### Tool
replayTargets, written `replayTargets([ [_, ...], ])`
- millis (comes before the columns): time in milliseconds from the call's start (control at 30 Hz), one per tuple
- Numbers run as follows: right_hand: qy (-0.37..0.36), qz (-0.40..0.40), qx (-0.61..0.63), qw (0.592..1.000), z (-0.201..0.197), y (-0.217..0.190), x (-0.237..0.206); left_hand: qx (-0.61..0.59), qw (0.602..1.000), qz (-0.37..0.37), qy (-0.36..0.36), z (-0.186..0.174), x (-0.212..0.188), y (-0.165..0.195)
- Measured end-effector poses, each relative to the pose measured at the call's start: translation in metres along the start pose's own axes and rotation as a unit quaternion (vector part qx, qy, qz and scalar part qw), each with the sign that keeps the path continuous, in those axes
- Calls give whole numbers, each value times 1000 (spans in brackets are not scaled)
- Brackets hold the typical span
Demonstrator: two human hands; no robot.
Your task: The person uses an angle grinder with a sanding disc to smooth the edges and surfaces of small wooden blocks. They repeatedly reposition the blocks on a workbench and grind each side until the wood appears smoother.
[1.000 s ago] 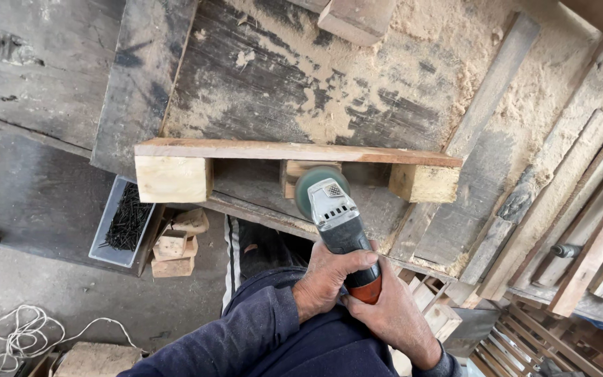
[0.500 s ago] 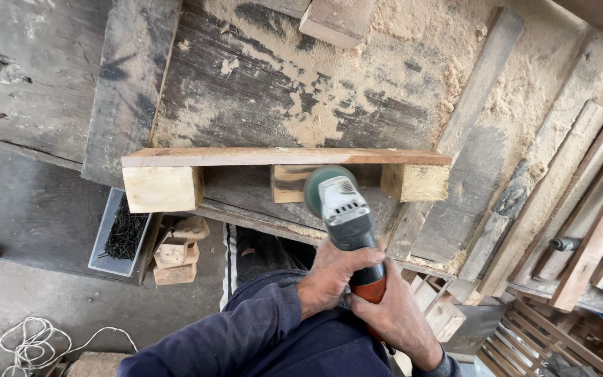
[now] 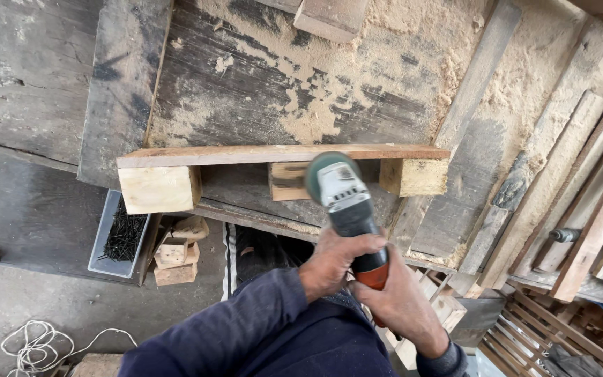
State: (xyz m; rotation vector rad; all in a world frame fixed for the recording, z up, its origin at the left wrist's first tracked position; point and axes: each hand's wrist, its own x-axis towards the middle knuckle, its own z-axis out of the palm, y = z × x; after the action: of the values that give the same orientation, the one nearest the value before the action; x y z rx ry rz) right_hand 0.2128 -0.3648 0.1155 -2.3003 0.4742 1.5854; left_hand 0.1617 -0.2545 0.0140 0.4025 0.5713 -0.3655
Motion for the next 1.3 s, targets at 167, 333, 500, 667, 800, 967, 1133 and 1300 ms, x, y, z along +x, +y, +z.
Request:
replayTargets([
  [167, 73, -81, 12, 994, -2, 3, 0, -6, 999, -13, -33, 8, 11, -6],
  [333, 60, -123, -24, 990, 12, -5, -4, -32, 999, 3, -6, -10, -16, 8],
  [500, 48, -100, -21, 994, 11, -11, -11, -14, 1000, 7, 10, -5, -18, 3],
  [667, 54, -57, -52, 996, 13, -16, -10, -39, 999, 11, -5, -7, -13, 3],
  [800, 38, -219, -14, 975, 20, -17, -4, -35, 999, 31, 20, -21, -25, 13],
  [967, 40, -64, 9, 997, 15, -8, -10, -35, 999, 7, 8, -4, -17, 3],
  [1133, 54, -98, -11, 994, 25, -11, -17, -15, 1000, -5, 5, -10, -26, 4],
  [1300, 5, -154, -17, 988, 43, -14, -16, -40, 997, 16, 59, -33, -55, 12],
])
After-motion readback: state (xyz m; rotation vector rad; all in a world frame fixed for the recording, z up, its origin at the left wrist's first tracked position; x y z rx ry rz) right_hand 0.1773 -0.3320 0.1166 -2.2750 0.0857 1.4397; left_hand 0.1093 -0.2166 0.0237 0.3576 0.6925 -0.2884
